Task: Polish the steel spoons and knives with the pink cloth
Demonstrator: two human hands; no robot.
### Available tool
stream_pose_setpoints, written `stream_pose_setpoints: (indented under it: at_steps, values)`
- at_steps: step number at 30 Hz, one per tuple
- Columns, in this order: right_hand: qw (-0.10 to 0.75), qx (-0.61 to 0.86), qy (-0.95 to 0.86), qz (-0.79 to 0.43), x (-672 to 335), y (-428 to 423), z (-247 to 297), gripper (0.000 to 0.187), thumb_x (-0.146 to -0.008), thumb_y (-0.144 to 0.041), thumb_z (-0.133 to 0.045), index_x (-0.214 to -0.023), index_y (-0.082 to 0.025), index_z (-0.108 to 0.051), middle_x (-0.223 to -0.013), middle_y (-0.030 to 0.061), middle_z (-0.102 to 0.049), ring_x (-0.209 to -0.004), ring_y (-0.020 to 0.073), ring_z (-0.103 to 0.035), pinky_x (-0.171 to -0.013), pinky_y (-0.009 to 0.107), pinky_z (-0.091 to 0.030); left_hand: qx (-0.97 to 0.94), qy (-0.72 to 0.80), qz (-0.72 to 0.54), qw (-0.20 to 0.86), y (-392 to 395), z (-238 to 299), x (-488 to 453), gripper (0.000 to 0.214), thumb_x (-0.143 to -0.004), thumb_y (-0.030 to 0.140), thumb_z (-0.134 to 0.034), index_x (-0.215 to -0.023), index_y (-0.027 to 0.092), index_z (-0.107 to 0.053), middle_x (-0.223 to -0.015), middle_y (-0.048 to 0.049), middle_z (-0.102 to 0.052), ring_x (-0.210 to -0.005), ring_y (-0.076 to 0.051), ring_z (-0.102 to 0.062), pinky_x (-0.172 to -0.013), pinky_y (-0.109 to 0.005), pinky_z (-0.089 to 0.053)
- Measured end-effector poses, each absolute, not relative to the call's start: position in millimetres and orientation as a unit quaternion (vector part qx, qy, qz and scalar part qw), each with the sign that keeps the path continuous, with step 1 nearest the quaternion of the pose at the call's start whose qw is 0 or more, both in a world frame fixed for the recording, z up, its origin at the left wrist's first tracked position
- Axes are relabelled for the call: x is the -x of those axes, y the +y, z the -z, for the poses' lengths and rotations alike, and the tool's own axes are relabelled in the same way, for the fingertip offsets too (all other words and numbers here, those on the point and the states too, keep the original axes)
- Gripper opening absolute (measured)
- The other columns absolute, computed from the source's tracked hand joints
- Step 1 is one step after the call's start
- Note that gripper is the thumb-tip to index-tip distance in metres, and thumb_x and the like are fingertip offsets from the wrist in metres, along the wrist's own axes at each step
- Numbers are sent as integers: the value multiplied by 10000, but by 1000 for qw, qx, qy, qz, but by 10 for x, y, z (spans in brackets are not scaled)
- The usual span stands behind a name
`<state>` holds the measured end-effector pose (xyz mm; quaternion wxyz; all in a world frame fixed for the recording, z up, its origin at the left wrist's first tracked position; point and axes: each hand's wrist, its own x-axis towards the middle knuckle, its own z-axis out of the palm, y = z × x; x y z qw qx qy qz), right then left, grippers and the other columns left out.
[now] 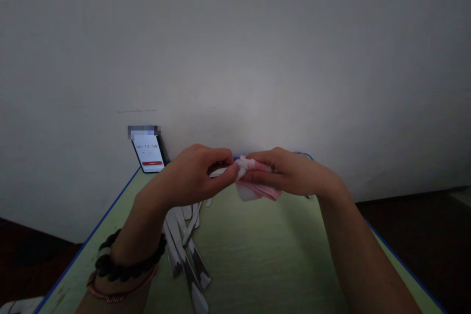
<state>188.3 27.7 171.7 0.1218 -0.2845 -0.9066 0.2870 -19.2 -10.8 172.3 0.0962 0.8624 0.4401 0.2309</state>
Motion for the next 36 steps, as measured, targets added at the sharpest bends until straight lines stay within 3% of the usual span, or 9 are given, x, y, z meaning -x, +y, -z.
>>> stream_pose_setpoints:
  at_steps: [8,18,28,36]
  values:
    - [120,303,-898,-295,-2028,330,-1694,395,-872,-492,-423,-923,-152,-616,-689,9,-562,-589,111,-437,-525,230,-293,-843,453,-265,120,-99,-1686,462,280,-844,338,-486,-662,151,-588,-475,73,-385,-428,-54,-315,-409,-160,-243]
    - [129,349,-887,-272,-2105,361,-1671,430,-853,-535,-418,-839,-153,-614,-646,3,-556,-588,118,-445,-546,240,-301,-822,479,-284,119,-106,-1662,517,312,-830,360,-477,-618,150,-568,-466,69,-347,-429,-59,-289,-404,-177,-222]
    - [117,332,-894,-278,-2049,322,-1704,400,-861,-496,-432,-882,-146,-625,-628,0,-532,-558,109,-418,-507,232,-285,-809,481,-308,142,-109,-1684,448,309,-805,338,-474,-558,157,-517,-462,62,-334,-433,-64,-283,-409,-187,-217]
    - [99,256,-903,-331,-1884,316,-1696,372,-866,-466,-445,-922,-140,-616,-713,10,-590,-617,116,-469,-558,230,-341,-861,422,-235,158,-93,-1668,81,257,-817,261,-459,-588,153,-503,-490,74,-349,-452,-53,-306,-453,-186,-228]
